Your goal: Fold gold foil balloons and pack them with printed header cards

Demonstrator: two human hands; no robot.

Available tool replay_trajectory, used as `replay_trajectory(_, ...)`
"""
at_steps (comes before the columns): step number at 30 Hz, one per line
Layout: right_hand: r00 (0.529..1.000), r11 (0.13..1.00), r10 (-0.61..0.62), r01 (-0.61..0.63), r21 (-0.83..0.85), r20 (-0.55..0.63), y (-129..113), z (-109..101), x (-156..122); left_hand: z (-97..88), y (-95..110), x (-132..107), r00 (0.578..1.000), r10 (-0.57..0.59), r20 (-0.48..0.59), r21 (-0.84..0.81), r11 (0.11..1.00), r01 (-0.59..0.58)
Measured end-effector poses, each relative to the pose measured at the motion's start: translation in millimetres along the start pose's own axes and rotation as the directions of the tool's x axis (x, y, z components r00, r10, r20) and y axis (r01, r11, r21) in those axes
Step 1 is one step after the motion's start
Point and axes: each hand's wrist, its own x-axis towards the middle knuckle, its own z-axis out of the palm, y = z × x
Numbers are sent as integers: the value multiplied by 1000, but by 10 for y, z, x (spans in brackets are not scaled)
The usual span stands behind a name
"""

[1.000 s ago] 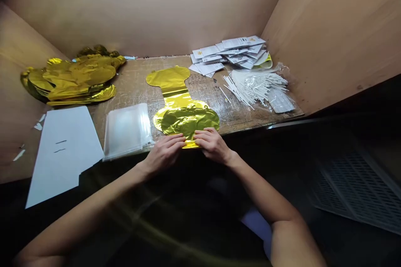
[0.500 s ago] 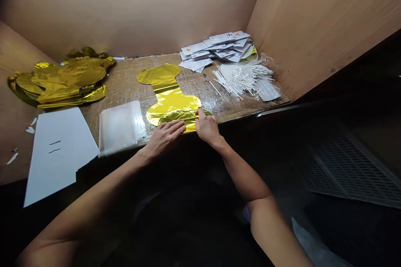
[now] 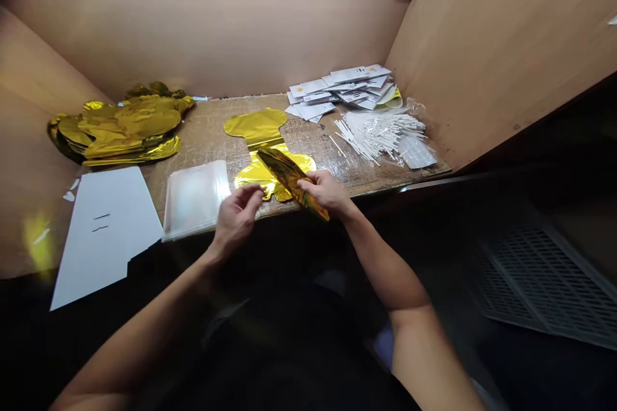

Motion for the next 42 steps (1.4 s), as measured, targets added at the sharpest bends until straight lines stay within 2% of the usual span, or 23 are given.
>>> replay_trajectory(2, 998, 970, 50, -55, 238, 28, 10, 218, -237, 70, -40, -270, 970, -166, 179, -243, 947, 207)
replay_trajectory(3, 996, 950, 75, -84, 300, 40, 17, 334, -362, 101, -57, -373, 949, -203, 242, -304, 913, 273)
replay_trajectory(4, 995, 940, 97, -100, 326, 27, 28, 440, -475, 125, -68, -450, 941, -219, 259, -336, 892, 301)
replay_trajectory(7, 983, 953, 114, -67, 294, -145, 79, 617, -663, 130, -63, -536, 957, -220, 187, -338, 901, 273)
replay_trajectory(8, 982, 951, 111, -60, 302, -152, 102, 627, -675, 112, -54, -533, 959, -218, 179, -326, 907, 267)
replay_trajectory(10, 994, 917, 112, -101, 387, -8, 146, 610, -651, 59, -32, -508, 956, -217, 195, -305, 913, 269)
replay_trajectory(12, 981, 858, 107, -172, 484, 159, 175, 596, -606, 0, -15, -482, 961, -202, 187, -253, 936, 246)
replay_trajectory(13, 978, 835, 113, -190, 516, 176, 181, 603, -585, -27, -10, -474, 969, -185, 166, -204, 955, 217)
replay_trajectory(16, 982, 797, 175, -181, 576, 67, 168, 675, -535, -87, 2, -475, 983, -135, 123, -87, 985, 146)
replay_trajectory(20, 963, 753, 263, -241, 612, 56, 118, 722, -493, -118, 34, -525, 970, -127, 209, -146, 976, 159)
replay_trajectory(22, 956, 751, 262, -290, 593, 136, 100, 704, -496, -127, 48, -551, 976, -77, 203, -123, 987, 104)
replay_trajectory(24, 939, 778, 221, -333, 533, 265, 87, 694, -520, -138, 49, -570, 986, -55, 156, -138, 988, 76)
replay_trajectory(26, 929, 811, 177, -325, 486, 326, 70, 712, -556, -156, 36, -591, 984, -113, 137, -203, 969, 140)
replay_trajectory(29, 962, 841, 128, -233, 488, 240, 34, 746, -601, -209, -2, -646, 955, -230, 188, -250, 929, 273)
replay_trajectory(31, 974, 883, 100, -181, 434, 201, 2, 721, -609, -269, -40, -690, 947, -271, 173, -213, 928, 305)
replay_trajectory(34, 964, 964, 61, -124, 237, 257, -80, 602, -577, -363, -92, -718, 975, -206, 79, -95, 972, 213)
replay_trajectory(35, 961, 981, 41, -90, 169, 273, -121, 560, -555, -387, -92, -714, 986, -147, 81, -39, 988, 151)
replay_trajectory(37, 938, 997, -3, -23, 73, 347, -227, 512, -505, -424, -30, -705, 986, 0, 169, 76, 997, -13)
replay_trajectory(39, 886, 1000, -28, 19, 23, 464, -348, 520, -467, -478, 143, -751, 955, 122, 270, 166, 971, -171)
replay_trajectory(40, 857, 1000, -28, 27, 9, 514, -404, 537, -457, -521, 273, -817, 945, 163, 284, 204, 953, -226)
replay_trajectory(41, 846, 1000, -27, 31, 2, 533, -449, 555, -454, -575, 426, -919, 939, 196, 282, 233, 936, -265)
replay_trajectory(42, 859, 1000, -27, 29, 4, 512, -477, 570, -456, -637, 591, -1055, 940, 226, 257, 254, 922, -291)
